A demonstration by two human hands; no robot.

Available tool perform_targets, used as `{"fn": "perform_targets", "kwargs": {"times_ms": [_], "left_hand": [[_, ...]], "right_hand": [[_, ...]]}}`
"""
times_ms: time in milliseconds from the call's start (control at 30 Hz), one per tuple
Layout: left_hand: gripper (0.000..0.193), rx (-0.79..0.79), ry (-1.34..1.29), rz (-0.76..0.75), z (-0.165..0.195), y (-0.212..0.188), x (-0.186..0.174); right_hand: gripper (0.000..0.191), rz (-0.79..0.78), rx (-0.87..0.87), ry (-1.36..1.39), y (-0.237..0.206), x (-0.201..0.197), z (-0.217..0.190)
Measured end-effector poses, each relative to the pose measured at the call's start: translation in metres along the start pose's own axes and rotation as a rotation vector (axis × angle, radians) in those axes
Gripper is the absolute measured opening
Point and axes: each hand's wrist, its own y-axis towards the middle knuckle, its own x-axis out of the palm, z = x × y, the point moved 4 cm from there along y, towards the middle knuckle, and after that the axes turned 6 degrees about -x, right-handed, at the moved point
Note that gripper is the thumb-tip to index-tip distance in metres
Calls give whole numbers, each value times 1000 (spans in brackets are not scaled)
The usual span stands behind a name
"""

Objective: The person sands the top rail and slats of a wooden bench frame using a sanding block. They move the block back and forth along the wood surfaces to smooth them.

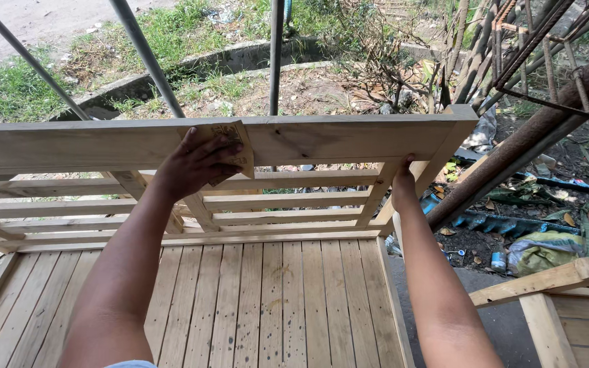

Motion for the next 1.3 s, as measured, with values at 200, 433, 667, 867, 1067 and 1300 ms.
{"fn": "perform_targets", "kwargs": {"times_ms": [200, 433, 667, 867, 1067, 1300], "left_hand": [[45, 18, -162, 112, 73, 69, 7], [43, -154, -168, 269, 109, 105, 7], [28, -62, -112, 170, -11, -35, 4], [33, -137, 58, 120, -42, -78, -7], [30, -138, -231, 145, 19, 1, -14], [34, -189, -172, 227, 28, 4, -26]], "right_hand": [[107, 53, 2, 5, -8, 6, -4], [51, 639, -511, -360, -53, 38, 10], [40, -10, -407, 155, -71, 104, 8], [52, -314, -166, 736, -91, 125, -10], [62, -276, -57, 1006, -78, 144, -20], [54, -245, -87, 1118, -78, 148, -25]]}}
